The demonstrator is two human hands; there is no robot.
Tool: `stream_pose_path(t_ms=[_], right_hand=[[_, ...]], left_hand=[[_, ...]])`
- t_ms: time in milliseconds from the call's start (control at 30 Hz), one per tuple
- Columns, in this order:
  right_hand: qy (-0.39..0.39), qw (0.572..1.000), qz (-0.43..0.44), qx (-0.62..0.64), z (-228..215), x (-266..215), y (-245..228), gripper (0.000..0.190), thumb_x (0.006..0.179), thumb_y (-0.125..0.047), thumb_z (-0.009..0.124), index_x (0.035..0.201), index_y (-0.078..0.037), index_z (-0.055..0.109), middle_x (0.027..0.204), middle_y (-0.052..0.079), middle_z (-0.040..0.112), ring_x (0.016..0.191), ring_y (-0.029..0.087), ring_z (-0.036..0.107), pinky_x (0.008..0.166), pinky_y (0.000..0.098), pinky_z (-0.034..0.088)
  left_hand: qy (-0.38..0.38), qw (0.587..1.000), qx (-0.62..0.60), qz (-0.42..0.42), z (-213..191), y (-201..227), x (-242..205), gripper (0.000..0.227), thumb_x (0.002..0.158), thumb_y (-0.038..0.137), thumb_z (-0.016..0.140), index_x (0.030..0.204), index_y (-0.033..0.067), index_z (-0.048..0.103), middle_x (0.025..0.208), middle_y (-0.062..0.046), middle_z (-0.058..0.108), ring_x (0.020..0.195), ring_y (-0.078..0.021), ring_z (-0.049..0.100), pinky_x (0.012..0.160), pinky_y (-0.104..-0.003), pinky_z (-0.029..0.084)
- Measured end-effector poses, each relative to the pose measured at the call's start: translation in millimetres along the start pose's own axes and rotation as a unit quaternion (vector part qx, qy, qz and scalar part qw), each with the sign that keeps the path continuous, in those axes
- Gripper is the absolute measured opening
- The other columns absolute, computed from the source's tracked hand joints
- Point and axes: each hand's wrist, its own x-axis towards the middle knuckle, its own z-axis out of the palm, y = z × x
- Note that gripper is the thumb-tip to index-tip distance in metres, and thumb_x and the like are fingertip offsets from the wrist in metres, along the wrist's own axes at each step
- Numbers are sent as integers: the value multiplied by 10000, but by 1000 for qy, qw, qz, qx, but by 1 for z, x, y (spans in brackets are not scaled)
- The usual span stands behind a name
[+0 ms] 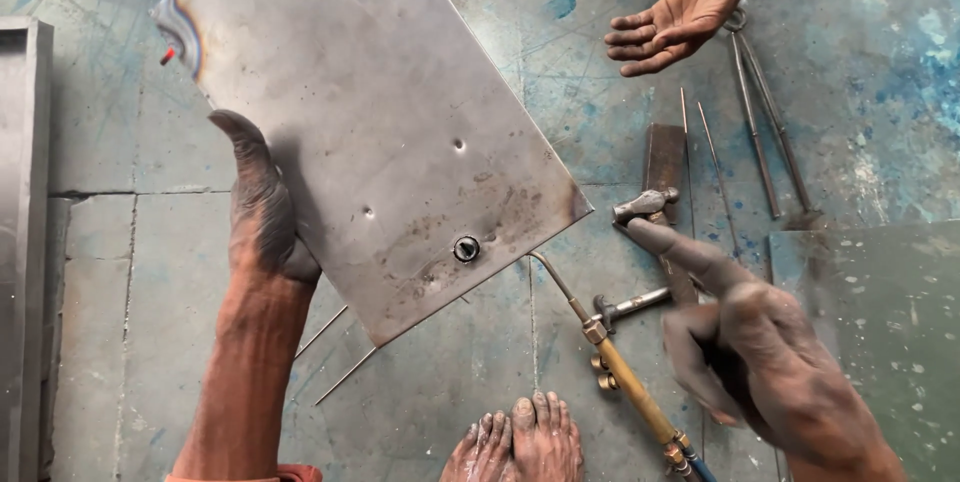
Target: Welding metal components using a gas torch and a filler rod.
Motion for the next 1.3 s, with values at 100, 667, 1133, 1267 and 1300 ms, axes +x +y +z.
stream_pose_path(t_ms=[100, 667, 1133, 1267, 1300], right_hand=[[49, 982, -4, -183, -3, 18, 43, 594, 958, -536, 508, 1402, -148, 581, 590, -12, 656, 480, 110, 585, 406, 288, 480], [56, 918, 160, -358, -16, -32, 344, 482, 800, -375, 812, 1174, -116, 653, 831, 207, 738, 799, 340, 755, 676, 438, 604], [55, 871, 15, -489, 42, 187, -24, 465, 1014, -371, 492, 1307, -13, 452, 734, 224, 676, 626, 362, 660, 545, 475, 547], [27, 830, -61, -554, 77, 297, -39, 531, 1041, -433, 548, 1296, 29, 492, 838, 317, 692, 771, 479, 671, 684, 562, 514], [23, 819, -63, -570, 85, 325, -32, 573, 1037, -483, 587, 1214, 60, 548, 907, 338, 700, 868, 500, 673, 754, 580, 516]], left_hand=[[-114, 993, -27, 8, 22, 16, -2, 1109, 783, 807, 543, 1509, -23, 431, 1381, -167, 651, 1068, -200, 678, 887, -372, 581], [-125, 902, 412, -19, 64, -98, 259, 1179, 858, 919, 437, 1154, -206, 627, 1084, -241, 601, 679, -170, 488, 520, -383, 425], [-24, 912, 359, 198, -50, -32, 45, 377, 1053, 339, 526, 921, 6, 644, 758, -65, 705, 576, -111, 609, 494, -288, 470], [-13, 925, 366, 100, -64, -59, -29, 355, 1021, 319, 565, 860, 19, 666, 652, -64, 620, 573, -116, 574, 535, -300, 466], [-18, 927, 366, 76, -67, -67, -45, 327, 996, 302, 590, 863, 15, 674, 657, -68, 635, 580, -122, 594, 554, -300, 495]])
